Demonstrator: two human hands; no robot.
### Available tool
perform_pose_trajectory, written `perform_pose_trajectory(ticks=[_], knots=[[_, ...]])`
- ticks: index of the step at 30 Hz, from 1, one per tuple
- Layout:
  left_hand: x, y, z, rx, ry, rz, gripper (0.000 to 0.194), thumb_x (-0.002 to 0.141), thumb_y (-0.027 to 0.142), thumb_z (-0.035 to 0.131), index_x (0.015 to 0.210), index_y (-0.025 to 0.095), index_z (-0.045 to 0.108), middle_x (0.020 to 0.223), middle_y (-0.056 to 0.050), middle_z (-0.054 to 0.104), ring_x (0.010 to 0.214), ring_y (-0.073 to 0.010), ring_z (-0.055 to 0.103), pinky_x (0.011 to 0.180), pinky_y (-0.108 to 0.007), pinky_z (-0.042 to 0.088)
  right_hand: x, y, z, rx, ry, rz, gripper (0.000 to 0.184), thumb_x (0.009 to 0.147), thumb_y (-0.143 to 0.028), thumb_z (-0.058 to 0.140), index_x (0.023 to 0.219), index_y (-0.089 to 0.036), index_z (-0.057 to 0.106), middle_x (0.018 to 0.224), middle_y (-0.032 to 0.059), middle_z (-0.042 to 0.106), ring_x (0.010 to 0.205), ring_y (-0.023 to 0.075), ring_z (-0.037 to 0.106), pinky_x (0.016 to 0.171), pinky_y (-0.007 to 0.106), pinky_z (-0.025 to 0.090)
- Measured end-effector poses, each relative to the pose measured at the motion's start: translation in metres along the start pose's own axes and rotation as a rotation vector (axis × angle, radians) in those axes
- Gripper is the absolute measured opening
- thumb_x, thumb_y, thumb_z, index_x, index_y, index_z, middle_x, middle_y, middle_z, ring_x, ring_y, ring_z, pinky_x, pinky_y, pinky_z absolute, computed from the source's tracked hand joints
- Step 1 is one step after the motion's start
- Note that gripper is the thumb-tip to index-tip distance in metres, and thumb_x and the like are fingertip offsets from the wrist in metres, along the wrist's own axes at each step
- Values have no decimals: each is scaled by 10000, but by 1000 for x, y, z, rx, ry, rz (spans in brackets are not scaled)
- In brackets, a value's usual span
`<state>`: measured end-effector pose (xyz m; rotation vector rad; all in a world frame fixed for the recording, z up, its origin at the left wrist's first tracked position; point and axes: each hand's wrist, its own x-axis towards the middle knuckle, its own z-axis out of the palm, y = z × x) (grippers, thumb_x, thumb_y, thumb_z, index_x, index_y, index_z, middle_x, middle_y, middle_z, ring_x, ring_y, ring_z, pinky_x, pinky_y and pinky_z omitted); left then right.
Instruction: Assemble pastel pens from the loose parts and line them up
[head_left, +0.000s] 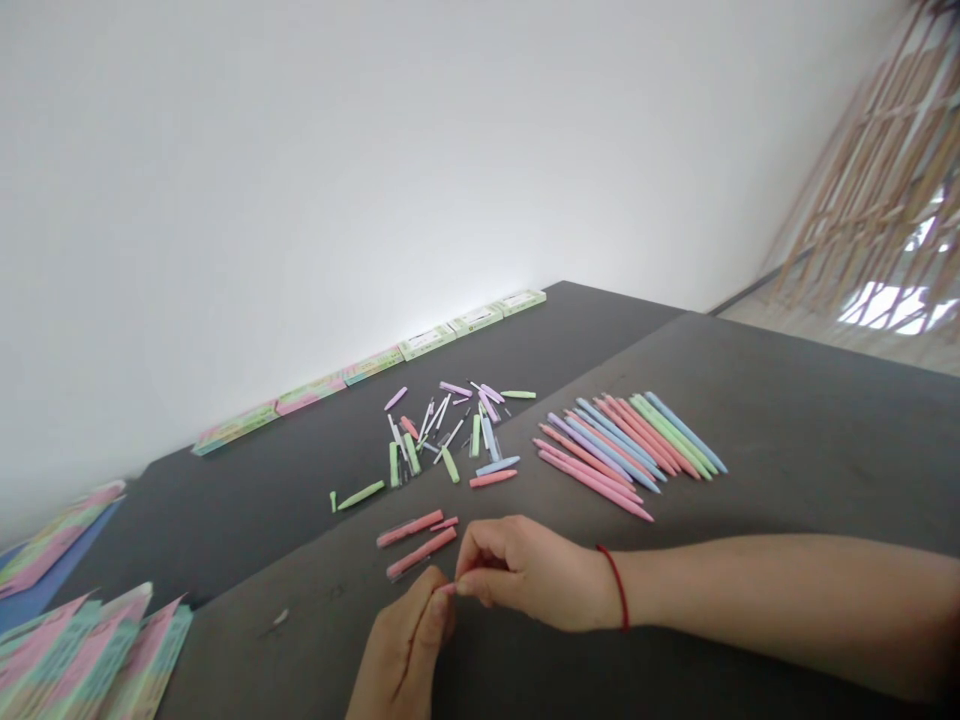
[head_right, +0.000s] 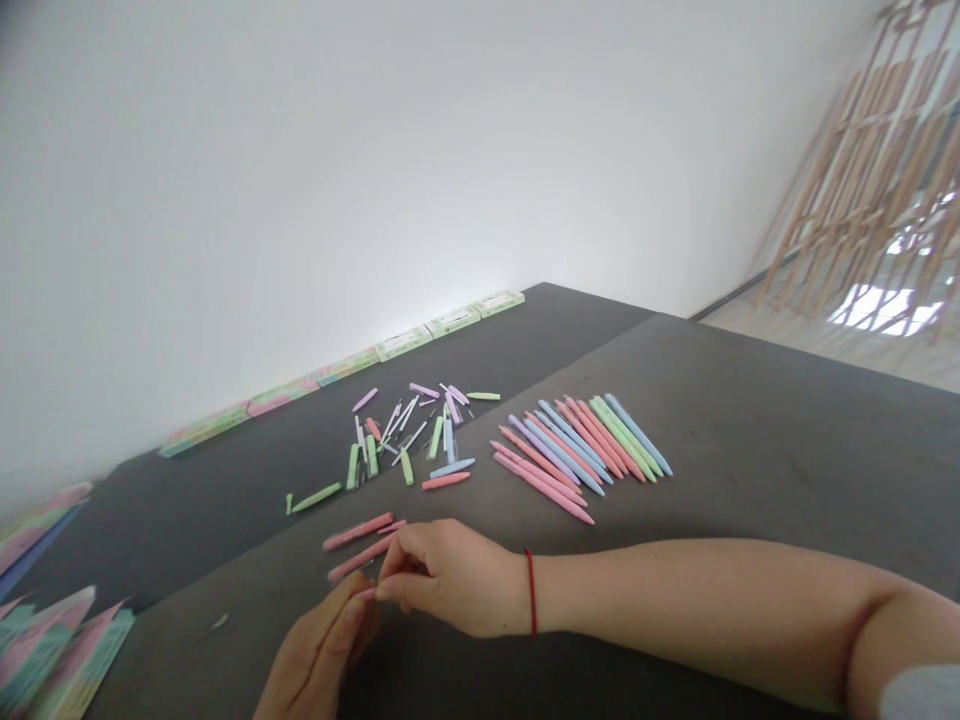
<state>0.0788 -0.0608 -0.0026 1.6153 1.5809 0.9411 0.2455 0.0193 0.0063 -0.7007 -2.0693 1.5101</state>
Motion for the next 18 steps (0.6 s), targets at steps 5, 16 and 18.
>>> perform_pose_trajectory(ticks=[5, 16, 18], knots=[[-3, 4, 4, -195, 52, -106, 408, 848, 527, 444, 585, 220, 394, 559, 40, 349, 507, -111, 325, 468, -219, 319, -5, -12, -1, -155, 36, -113, 128, 848, -242, 503, 863, -162, 602, 667, -24, 553, 547, 75, 457, 492, 174, 332], [-11, 9, 4, -282, 114, -117, 413, 804, 567, 492, 586, 217, 471, 558, 26, 395, 504, -119, 379, 471, -228, 362, -12, -26, -8, -433, -75, -295, 190, 938, -214, 384, 1031, -154, 539, 784, 11, 658, 717, 128, 600, 645, 212, 407], [-12, 10, 3, -224, 119, -96, 404, 817, 556, 479, 604, 214, 512, 560, 18, 421, 512, -124, 397, 490, -228, 381, -13, -26, -7, -448, -83, -284, 188, 947, -227, 378, 1024, -159, 536, 789, 6, 665, 711, 125, 603, 637, 211, 401]])
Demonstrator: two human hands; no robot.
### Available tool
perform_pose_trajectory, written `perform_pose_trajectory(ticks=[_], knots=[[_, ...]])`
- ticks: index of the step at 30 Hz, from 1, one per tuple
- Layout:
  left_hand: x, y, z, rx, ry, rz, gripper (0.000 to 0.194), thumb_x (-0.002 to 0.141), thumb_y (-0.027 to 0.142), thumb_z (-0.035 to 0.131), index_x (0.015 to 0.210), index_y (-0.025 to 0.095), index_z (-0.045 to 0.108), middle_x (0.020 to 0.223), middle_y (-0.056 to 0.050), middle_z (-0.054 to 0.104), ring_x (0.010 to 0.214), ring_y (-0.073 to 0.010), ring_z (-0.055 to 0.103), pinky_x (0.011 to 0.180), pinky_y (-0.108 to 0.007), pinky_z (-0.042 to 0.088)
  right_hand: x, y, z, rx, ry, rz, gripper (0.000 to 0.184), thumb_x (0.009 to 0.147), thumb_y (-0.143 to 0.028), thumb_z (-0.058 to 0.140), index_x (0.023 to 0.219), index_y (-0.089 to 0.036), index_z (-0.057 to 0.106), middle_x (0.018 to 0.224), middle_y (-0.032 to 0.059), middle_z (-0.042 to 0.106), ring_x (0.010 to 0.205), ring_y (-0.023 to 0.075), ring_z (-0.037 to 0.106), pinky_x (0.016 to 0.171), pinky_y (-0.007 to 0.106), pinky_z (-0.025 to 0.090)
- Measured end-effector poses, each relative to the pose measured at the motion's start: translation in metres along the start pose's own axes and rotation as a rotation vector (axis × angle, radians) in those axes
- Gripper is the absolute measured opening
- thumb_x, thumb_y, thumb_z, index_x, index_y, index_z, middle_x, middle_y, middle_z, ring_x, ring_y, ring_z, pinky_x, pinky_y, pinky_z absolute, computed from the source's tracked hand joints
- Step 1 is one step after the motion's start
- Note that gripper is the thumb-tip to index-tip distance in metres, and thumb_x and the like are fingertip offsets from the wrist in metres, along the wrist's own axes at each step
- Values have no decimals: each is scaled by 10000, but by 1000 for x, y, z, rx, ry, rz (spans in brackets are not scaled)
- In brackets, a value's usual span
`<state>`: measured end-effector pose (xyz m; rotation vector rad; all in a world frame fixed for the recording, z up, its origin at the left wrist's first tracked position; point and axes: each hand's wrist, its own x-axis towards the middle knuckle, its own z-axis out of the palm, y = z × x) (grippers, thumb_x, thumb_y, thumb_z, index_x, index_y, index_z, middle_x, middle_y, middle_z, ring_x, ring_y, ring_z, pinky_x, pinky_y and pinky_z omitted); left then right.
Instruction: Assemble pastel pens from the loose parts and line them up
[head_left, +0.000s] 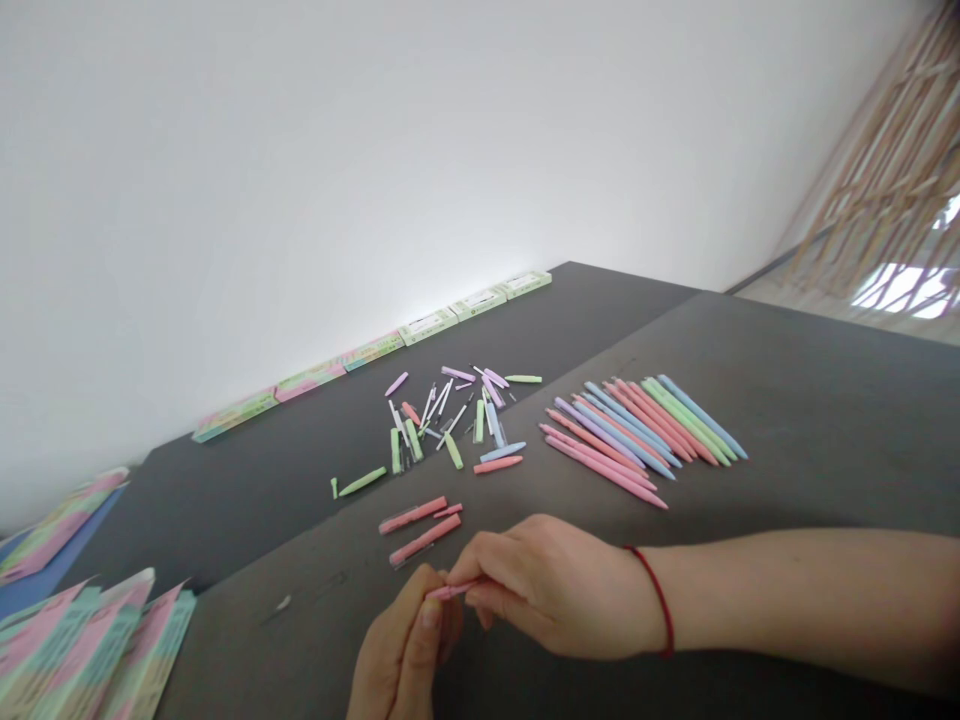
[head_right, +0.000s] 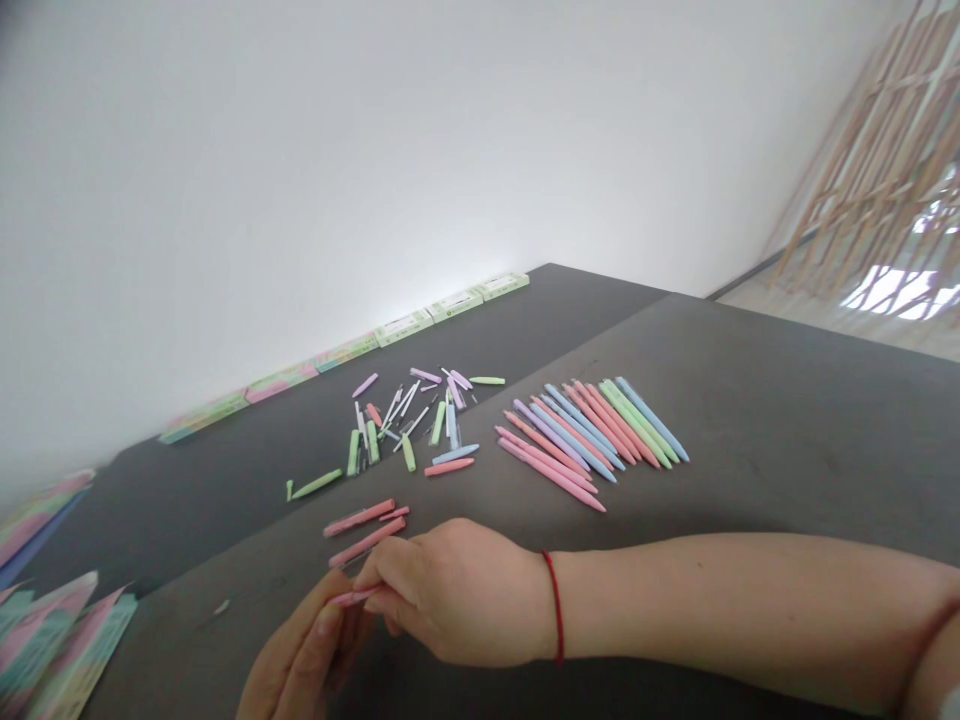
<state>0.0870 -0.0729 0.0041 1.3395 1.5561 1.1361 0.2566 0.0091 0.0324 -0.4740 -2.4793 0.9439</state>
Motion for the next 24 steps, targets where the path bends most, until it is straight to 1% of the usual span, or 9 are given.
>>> perform_pose_trajectory(ticks=[4, 8, 11, 14, 18, 22, 24], knots=[[-1, 0, -2, 85, 12, 45, 371, 837, 526, 457, 663, 217, 566, 586, 1, 490, 533, -141, 446, 531, -233, 417, 0, 0, 1, 4, -8, 10, 184, 949, -238, 387, 1017, -154, 537, 799, 4, 671, 696, 118, 603, 621, 201, 397], [-1, -1, -5, 161, -15, 120, 339, 857, 489, 448, 705, 214, 576, 600, 5, 516, 532, -136, 458, 514, -215, 407, 0, -1, 0, -27, -15, 26, 209, 953, -272, 381, 1009, -152, 543, 798, 11, 671, 683, 121, 604, 604, 206, 390], [0, 0, -6, 228, -47, 168, 328, 880, 464, 422, 725, 214, 567, 589, 18, 501, 509, -125, 441, 486, -204, 377, 0, -2, -1, -32, -25, 29, 215, 956, -276, 372, 990, -150, 543, 783, 5, 673, 658, 115, 597, 591, 205, 382], [1, 0, -7, 283, -79, 207, 367, 905, 462, 363, 690, 217, 531, 570, 30, 465, 492, -119, 423, 480, -207, 354, 0, -3, -2, -9, -39, 47, 224, 962, -280, 358, 980, -150, 540, 756, -7, 673, 600, 97, 576, 556, 193, 371], [3, -1, -8, 348, -106, 239, 370, 925, 425, 332, 661, 220, 490, 557, 46, 425, 476, -109, 413, 468, -206, 326, 0, -3, -2, 7, -42, 52, 214, 961, -273, 361, 967, -150, 536, 751, -8, 671, 598, 90, 574, 548, 183, 366], [4, -3, -9, 372, -139, 248, 344, 933, 387, 324, 678, 223, 487, 566, 48, 436, 478, -109, 425, 475, -205, 333, 0, -2, -3, 29, -57, 70, 194, 959, -259, 369, 938, -151, 529, 737, -16, 659, 526, 65, 542, 525, 176, 353], [4, -3, -9, 359, -133, 258, 349, 934, 381, 321, 665, 224, 478, 556, 53, 419, 466, -107, 412, 463, -204, 325, 1, -3, -3, 51, -76, 91, 203, 960, -263, 364, 918, -152, 529, 712, -20, 651, 502, 57, 533, 520, 175, 351]])
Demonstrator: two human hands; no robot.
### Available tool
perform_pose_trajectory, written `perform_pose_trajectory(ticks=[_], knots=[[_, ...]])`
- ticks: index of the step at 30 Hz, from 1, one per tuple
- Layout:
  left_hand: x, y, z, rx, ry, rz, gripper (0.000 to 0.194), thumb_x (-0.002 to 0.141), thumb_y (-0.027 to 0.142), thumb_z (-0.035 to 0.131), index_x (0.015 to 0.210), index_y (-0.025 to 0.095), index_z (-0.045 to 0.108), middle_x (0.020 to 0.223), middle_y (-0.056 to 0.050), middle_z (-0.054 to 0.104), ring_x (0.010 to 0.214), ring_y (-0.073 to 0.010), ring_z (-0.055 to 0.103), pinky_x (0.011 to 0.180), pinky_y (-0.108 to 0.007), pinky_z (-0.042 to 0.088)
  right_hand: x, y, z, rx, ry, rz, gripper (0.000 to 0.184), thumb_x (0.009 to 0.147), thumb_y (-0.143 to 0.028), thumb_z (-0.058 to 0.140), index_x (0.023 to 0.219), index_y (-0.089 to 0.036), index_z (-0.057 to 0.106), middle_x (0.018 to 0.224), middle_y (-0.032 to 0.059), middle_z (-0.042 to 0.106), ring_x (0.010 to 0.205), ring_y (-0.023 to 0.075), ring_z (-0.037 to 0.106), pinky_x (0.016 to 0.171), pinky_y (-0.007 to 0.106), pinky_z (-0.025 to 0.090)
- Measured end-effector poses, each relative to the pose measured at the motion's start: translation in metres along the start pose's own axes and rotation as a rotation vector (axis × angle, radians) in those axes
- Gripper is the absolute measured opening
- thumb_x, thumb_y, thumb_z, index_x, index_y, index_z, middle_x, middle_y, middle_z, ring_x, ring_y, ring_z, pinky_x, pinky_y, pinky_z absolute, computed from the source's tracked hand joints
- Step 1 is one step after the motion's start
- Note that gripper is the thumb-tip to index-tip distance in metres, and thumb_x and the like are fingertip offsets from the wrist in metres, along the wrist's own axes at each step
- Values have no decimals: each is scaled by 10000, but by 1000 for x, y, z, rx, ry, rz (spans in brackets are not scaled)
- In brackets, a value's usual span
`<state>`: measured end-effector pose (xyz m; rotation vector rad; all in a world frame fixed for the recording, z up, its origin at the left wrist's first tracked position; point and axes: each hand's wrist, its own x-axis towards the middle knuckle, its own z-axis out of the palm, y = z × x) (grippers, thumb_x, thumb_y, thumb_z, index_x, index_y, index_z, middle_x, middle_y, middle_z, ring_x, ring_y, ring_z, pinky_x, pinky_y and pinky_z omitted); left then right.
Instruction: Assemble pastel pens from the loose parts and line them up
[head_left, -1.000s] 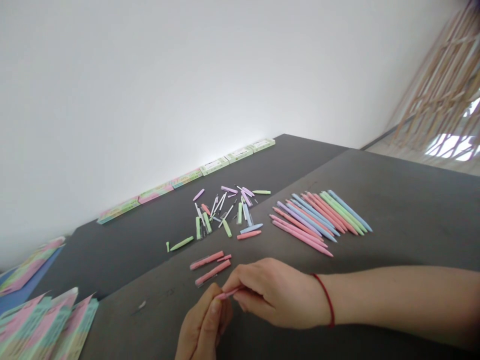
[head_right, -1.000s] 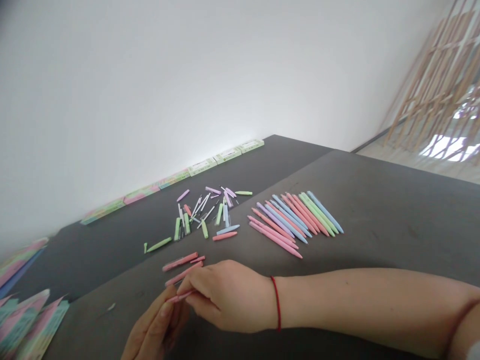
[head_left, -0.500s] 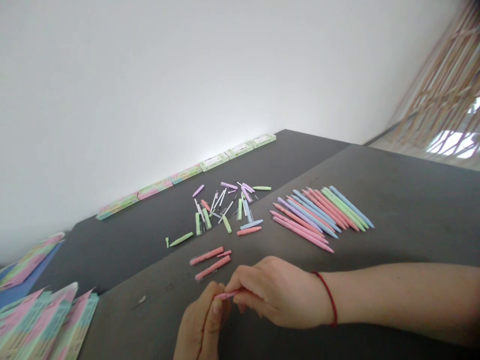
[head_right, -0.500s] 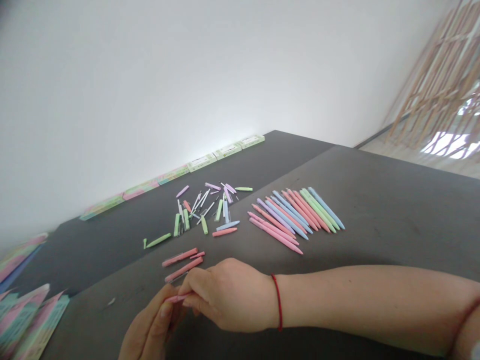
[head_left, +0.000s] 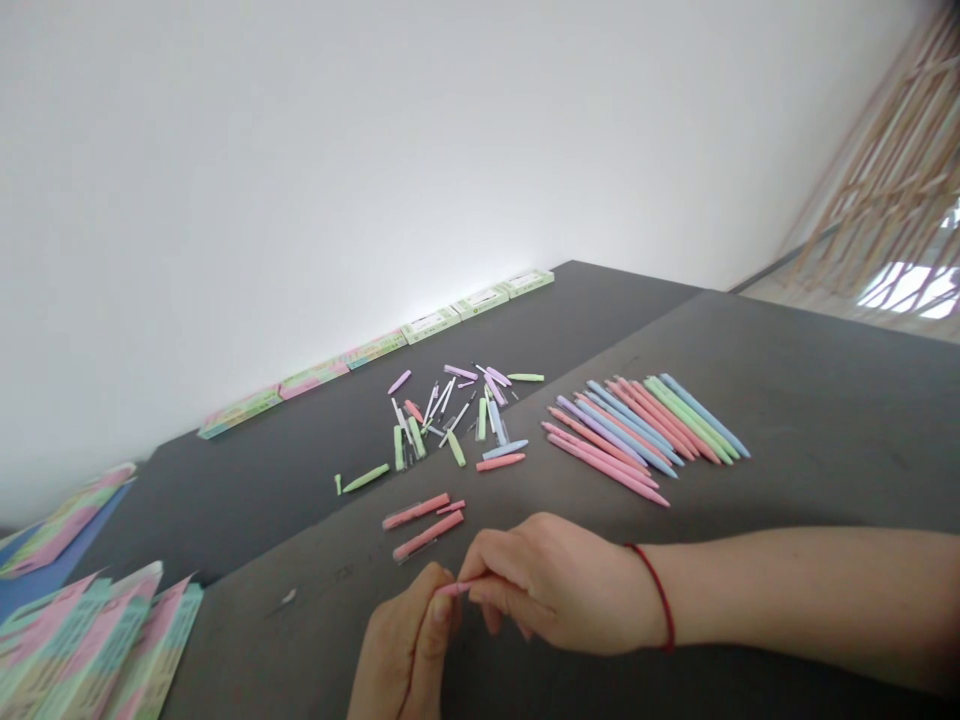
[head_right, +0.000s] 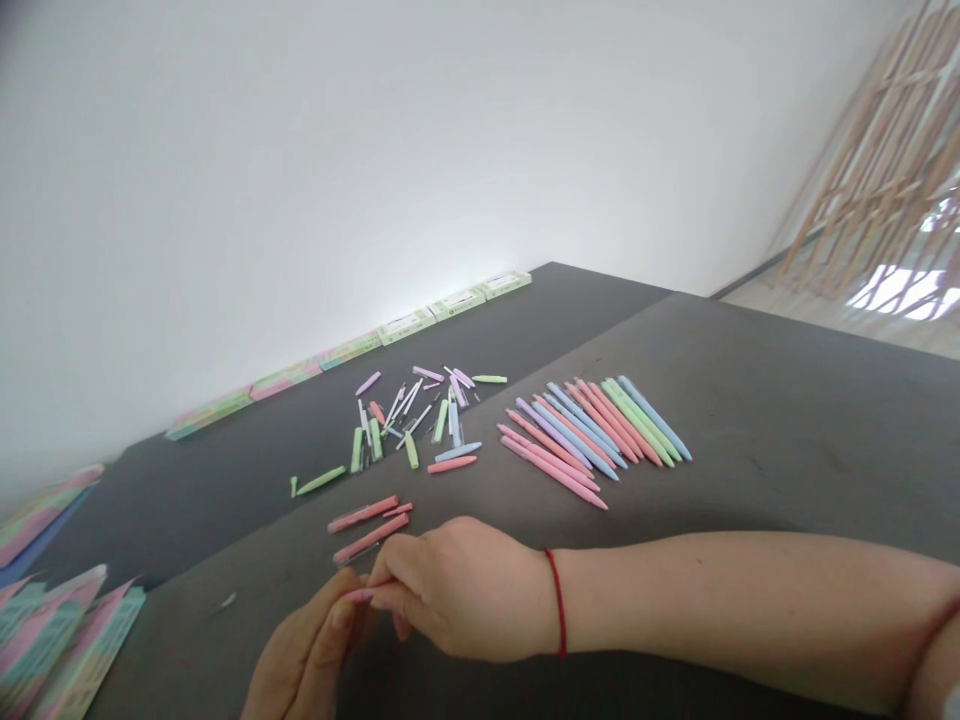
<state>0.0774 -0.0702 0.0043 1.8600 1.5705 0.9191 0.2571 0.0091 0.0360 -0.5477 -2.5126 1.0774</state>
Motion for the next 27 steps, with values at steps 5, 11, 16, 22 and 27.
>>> perform_pose_trajectory(ticks=[5, 11, 16, 22, 27], knots=[[1, 4, 1, -26, 33, 5, 363, 926, 384, 334, 628, 220, 460, 542, 56, 391, 450, -103, 386, 445, -206, 306, 0, 1, 3, 122, -25, 68, 250, 963, -294, 342, 886, -157, 536, 687, -25, 654, 491, 52, 542, 531, 162, 376], [0, 2, 1, -14, 16, 1, 353, 926, 379, 336, 641, 216, 464, 556, 50, 423, 470, -104, 416, 470, -204, 324, 0, 4, 5, 233, -79, 125, 265, 964, -302, 326, 882, -160, 534, 637, -36, 635, 454, 50, 523, 533, 158, 395], [1, 1, 0, 15, -3, 4, 367, 927, 396, 326, 648, 215, 480, 541, 50, 418, 459, -107, 404, 460, -205, 316, 1, 4, 4, 1, -52, 46, 252, 969, -278, 328, 872, -165, 531, 670, -34, 635, 505, 64, 539, 537, 181, 363], [2, 0, -1, 21, -83, -13, 351, 937, 383, 312, 687, 211, 488, 581, 36, 473, 505, -113, 451, 512, -214, 325, -1, 14, 14, -463, 14, -144, 163, 955, -255, 360, 938, -164, 495, 804, 15, 638, 624, 133, 578, 512, 260, 301], [2, 1, 1, -33, -72, -28, 351, 930, 395, 333, 651, 215, 447, 570, 47, 416, 491, -107, 406, 491, -215, 298, -2, 20, 16, -541, 20, -253, 65, 917, -213, 429, 923, -169, 477, 824, 9, 626, 693, 140, 582, 535, 273, 301]])
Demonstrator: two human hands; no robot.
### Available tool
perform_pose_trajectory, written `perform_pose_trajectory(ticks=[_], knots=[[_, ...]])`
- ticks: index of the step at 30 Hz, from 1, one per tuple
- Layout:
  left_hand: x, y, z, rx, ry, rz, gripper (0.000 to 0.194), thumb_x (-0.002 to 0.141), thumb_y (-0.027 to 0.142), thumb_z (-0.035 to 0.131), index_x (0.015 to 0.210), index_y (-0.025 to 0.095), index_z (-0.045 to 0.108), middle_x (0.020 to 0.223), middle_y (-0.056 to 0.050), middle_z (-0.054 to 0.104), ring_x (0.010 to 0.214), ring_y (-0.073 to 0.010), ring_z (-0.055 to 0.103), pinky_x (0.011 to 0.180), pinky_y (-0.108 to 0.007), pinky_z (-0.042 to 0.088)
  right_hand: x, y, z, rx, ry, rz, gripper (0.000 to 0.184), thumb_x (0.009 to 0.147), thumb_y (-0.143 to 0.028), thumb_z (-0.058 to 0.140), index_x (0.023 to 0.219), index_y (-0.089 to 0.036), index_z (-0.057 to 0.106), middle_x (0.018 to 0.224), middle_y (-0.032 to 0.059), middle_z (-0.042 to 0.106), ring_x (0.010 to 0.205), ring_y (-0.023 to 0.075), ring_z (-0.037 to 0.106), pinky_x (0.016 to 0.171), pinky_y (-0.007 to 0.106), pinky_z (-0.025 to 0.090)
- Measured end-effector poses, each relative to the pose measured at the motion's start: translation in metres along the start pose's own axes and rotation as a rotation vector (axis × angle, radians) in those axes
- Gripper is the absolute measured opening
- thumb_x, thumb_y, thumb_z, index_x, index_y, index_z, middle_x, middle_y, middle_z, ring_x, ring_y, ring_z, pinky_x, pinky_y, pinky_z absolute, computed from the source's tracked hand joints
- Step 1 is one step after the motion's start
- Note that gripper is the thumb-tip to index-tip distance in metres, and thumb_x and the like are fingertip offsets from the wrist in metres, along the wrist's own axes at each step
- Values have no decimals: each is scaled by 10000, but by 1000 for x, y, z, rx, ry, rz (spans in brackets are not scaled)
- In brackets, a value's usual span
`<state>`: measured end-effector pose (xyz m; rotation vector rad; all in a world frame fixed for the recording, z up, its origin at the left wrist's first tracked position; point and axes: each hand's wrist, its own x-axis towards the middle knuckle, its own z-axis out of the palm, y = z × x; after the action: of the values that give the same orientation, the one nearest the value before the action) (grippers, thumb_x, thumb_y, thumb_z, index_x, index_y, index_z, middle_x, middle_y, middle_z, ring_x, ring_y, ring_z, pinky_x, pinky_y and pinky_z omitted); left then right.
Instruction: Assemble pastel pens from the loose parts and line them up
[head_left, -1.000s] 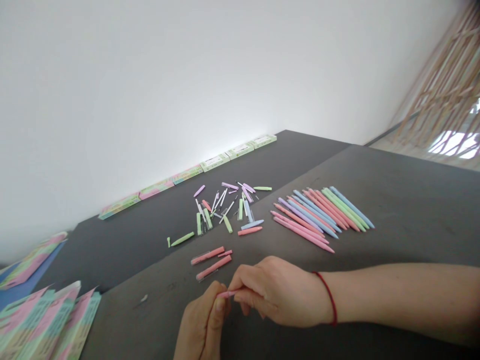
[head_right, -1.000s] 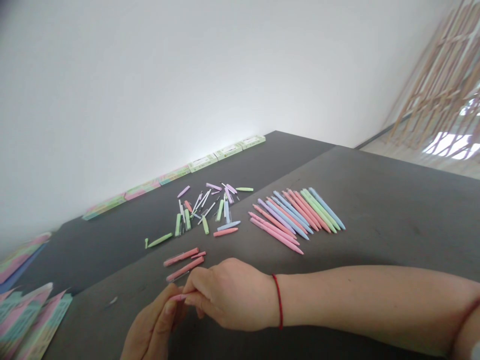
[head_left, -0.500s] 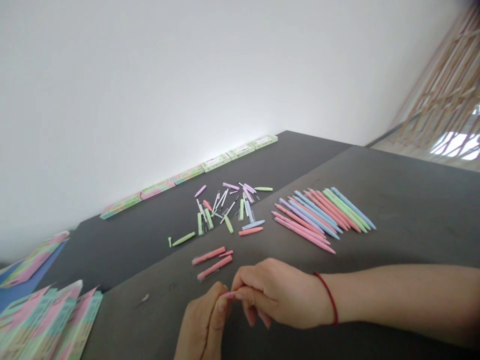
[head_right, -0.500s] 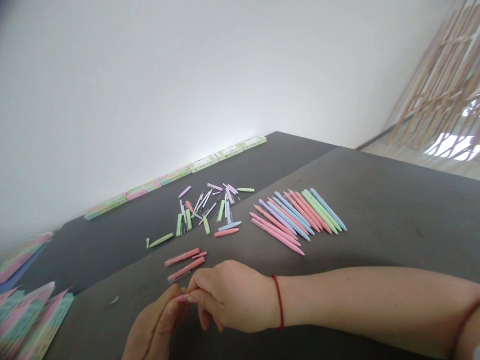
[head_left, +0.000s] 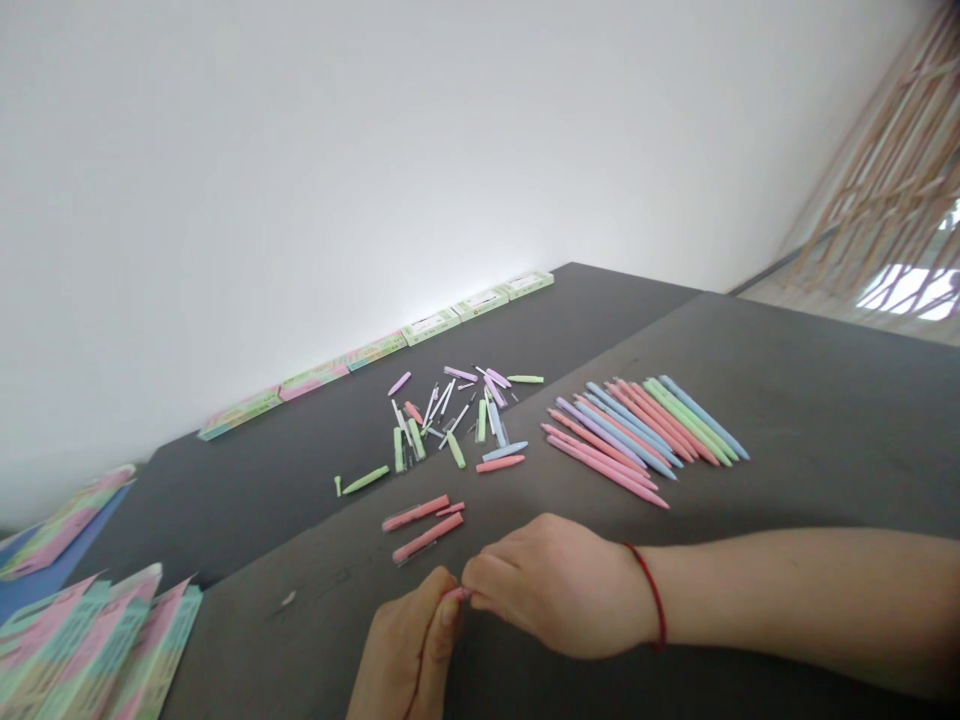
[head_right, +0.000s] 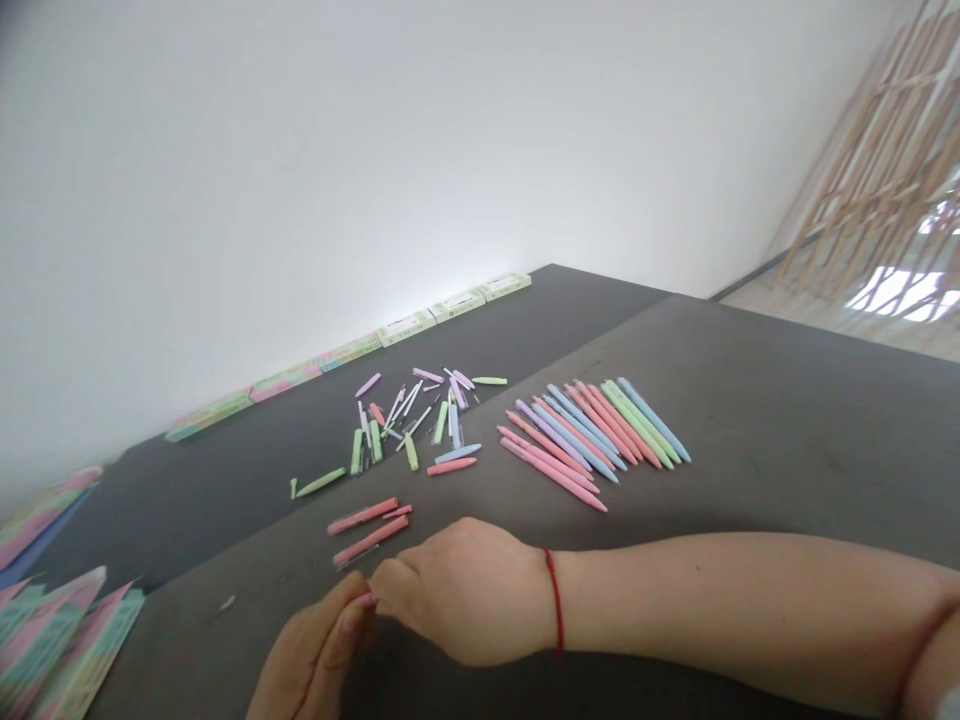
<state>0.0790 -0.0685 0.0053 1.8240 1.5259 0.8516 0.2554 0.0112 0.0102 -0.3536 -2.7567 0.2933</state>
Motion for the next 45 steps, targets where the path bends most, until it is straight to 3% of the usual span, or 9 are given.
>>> perform_pose_trajectory(ticks=[15, 33, 36, 39, 41, 45], knots=[[1, 3, 2, -86, 59, -35, 363, 900, 443, 376, 630, 214, 457, 553, 46, 366, 480, -112, 372, 471, -218, 304, 2, 0, -8, 58, -7, -29, 133, 935, -204, 371, 939, -153, 493, 867, 35, 640, 734, 139, 581, 578, 269, 335], [1, 2, 3, -109, 5, -58, 355, 915, 414, 362, 629, 211, 414, 575, 48, 339, 497, -101, 351, 480, -211, 291, 1, 0, 3, 71, 21, 33, 183, 950, -265, 366, 897, -159, 505, 808, 27, 633, 704, 143, 589, 574, 265, 339], [2, 3, 1, -73, 28, -31, 373, 912, 437, 355, 630, 210, 444, 562, 49, 352, 481, -104, 356, 472, -212, 291, 3, -2, 1, 234, 26, 163, 229, 959, -302, 345, 911, -161, 519, 774, 24, 635, 659, 133, 585, 562, 237, 352], [5, 1, -5, 18, 56, 27, 424, 922, 459, 285, 623, 210, 453, 565, 43, 382, 480, -111, 376, 473, -214, 301, 6, 0, 2, 621, 56, 303, 246, 960, -298, 346, 889, -165, 540, 719, -6, 619, 619, 96, 568, 574, 191, 390], [10, -3, -13, 130, 102, 37, 409, 930, 435, 259, 655, 214, 465, 589, 35, 433, 506, -124, 425, 492, -216, 336, 9, 6, 5, 813, 147, 378, 238, 946, -288, 381, 861, -161, 564, 743, -9, 602, 629, 83, 551, 605, 183, 412], [21, -20, -25, 492, 234, 80, 183, 885, 363, 442, 903, 224, 560, 869, -31, 615, 789, -199, 569, 694, -290, 440, 15, 25, 13, 834, 354, 493, 171, 872, -281, 521, 828, -158, 630, 763, -9, 546, 714, 102, 519, 733, 233, 416]])
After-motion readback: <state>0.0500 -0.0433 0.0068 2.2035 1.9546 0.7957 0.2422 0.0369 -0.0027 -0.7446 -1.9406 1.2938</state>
